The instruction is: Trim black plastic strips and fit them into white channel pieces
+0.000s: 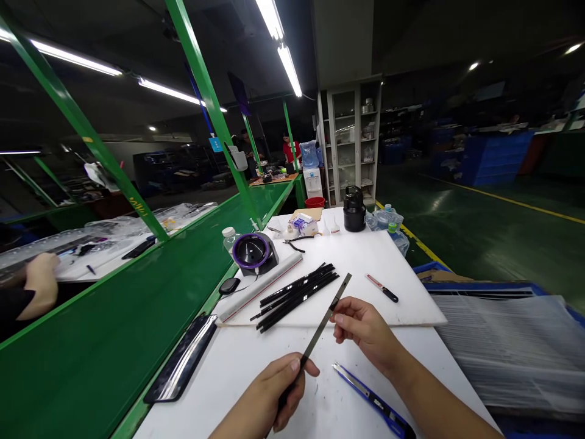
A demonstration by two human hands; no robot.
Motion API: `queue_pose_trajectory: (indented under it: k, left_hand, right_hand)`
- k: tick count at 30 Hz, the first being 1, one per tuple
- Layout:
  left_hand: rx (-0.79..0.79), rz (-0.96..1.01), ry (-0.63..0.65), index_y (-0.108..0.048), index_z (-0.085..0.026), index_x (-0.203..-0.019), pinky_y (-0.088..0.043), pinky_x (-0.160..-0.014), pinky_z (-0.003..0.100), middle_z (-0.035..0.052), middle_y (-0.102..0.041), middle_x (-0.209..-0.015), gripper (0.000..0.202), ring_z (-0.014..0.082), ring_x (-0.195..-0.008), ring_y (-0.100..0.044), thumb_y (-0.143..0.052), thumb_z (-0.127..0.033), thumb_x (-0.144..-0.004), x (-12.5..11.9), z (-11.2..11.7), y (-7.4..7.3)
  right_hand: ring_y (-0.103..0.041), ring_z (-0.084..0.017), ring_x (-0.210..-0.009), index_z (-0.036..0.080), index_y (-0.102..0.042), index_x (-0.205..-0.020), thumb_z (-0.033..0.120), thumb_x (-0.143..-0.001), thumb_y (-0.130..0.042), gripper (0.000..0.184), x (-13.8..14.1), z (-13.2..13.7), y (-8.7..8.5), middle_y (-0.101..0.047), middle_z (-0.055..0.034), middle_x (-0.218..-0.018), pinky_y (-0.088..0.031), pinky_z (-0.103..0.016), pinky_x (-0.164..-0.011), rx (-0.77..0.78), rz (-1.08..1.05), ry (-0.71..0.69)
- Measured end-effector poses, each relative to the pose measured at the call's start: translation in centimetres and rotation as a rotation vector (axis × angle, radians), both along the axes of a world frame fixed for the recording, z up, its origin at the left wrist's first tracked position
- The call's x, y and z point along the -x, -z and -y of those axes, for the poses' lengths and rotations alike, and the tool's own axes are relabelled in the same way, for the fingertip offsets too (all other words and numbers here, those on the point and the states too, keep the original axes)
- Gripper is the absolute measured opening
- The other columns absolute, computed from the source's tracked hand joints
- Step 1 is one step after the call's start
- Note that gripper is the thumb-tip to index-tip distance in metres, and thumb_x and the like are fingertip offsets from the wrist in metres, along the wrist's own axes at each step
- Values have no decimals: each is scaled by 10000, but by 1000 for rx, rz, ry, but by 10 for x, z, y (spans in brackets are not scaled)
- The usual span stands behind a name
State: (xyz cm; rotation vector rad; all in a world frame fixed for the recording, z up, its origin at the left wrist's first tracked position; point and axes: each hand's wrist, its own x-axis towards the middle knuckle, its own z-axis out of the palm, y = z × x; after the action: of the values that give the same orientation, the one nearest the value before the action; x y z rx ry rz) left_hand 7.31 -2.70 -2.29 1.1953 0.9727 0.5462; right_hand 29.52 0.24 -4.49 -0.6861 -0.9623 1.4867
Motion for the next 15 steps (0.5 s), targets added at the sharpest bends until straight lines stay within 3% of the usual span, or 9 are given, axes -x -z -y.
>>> queue_pose_trajectory:
  k: [9,15]
  left_hand:
    - [10,23,-25,-609,-141,-964,-173,-416,217,-48,-380,-597,396,64,-440,-258,-416,-484,-920,-9,4,-2]
    - [41,40,25,-633,-161,-937,-157,-404,227,-48,-359,-566,435,64,-417,-228,-447,-551,-883,-12,10,-16]
  right_hand:
    - [-595,-168,-617,132,-676,-815,392,-723,-827,314,2,2,-2,-645,-57,-703,-478,-259,-564,-10,25,48]
    - [-566,-156,-557,137,-675,-800,364,-752,-815,271,3,11,-13,-620,-45,-614,-459,-251,-539,-55,-20,47]
